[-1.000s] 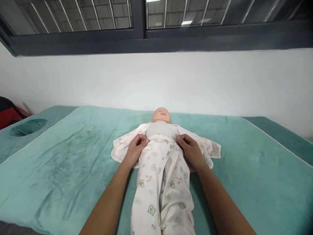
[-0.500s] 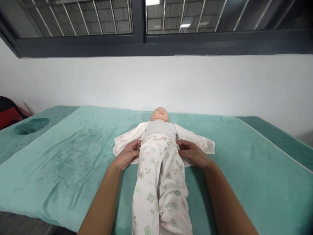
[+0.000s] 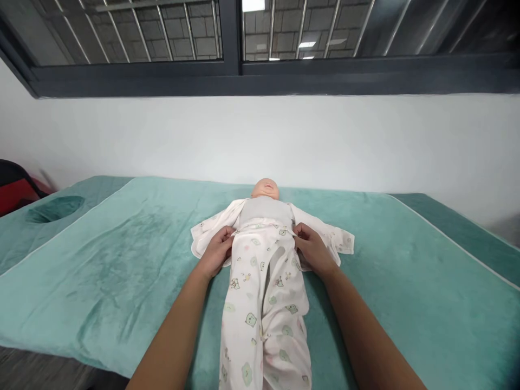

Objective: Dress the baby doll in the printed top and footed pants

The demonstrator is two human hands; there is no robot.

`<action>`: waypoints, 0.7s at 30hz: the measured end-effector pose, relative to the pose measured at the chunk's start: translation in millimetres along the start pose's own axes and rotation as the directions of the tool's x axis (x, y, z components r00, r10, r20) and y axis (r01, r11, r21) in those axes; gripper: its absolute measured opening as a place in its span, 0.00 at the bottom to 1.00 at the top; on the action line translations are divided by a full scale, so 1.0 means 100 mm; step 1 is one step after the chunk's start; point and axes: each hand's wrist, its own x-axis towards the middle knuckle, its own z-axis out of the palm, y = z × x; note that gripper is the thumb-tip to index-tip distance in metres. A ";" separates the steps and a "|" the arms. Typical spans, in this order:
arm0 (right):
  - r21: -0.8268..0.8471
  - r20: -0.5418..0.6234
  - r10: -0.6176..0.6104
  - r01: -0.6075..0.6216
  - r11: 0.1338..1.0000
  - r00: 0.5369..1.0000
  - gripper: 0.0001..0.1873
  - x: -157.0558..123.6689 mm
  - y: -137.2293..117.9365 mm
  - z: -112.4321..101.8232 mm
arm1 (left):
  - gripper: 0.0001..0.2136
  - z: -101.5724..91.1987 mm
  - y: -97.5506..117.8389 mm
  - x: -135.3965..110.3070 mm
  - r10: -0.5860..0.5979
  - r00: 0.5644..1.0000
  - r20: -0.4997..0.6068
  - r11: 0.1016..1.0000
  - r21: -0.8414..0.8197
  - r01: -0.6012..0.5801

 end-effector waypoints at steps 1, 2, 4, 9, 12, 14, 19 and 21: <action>0.032 -0.024 -0.006 0.007 0.999 1.000 0.09 0.00 0.00 0.03 | 0.11 0.02 -0.01 0.01 0.024 0.999 -0.037 0.999 0.034 -0.023; 0.072 -0.040 -0.011 0.014 0.997 0.999 0.10 0.00 0.01 0.05 | 0.11 0.03 -0.02 0.01 0.047 0.996 -0.070 0.997 0.060 -0.043; 0.155 -0.056 -0.015 0.023 0.988 0.998 0.11 0.01 0.02 0.08 | 0.11 0.06 -0.04 0.04 0.080 0.991 -0.106 0.995 0.069 -0.073; 0.216 -0.042 -0.042 0.050 0.975 0.998 0.12 0.03 0.08 0.06 | 0.11 0.05 -0.13 0.10 0.081 0.996 -0.044 0.996 -0.024 -0.082; 0.225 -0.015 -0.050 0.052 0.973 0.999 0.12 0.04 0.10 0.03 | 0.11 0.03 -0.16 0.13 0.106 0.994 0.003 0.990 -0.092 -0.105; 0.244 -0.011 -0.046 0.047 0.969 0.999 0.12 0.04 0.09 0.03 | 0.11 0.02 -0.17 0.14 0.120 0.993 0.023 0.984 -0.136 -0.115; 0.336 -0.011 -0.023 0.025 0.941 1.000 0.11 0.01 0.03 0.08 | 0.12 0.04 -0.13 0.13 0.123 0.992 0.033 0.975 -0.188 -0.115; 0.369 0.019 -0.001 -0.007 0.930 1.000 0.12 -0.01 0.01 0.08 | 0.12 0.03 -0.10 0.11 0.112 0.993 0.047 0.973 -0.210 -0.100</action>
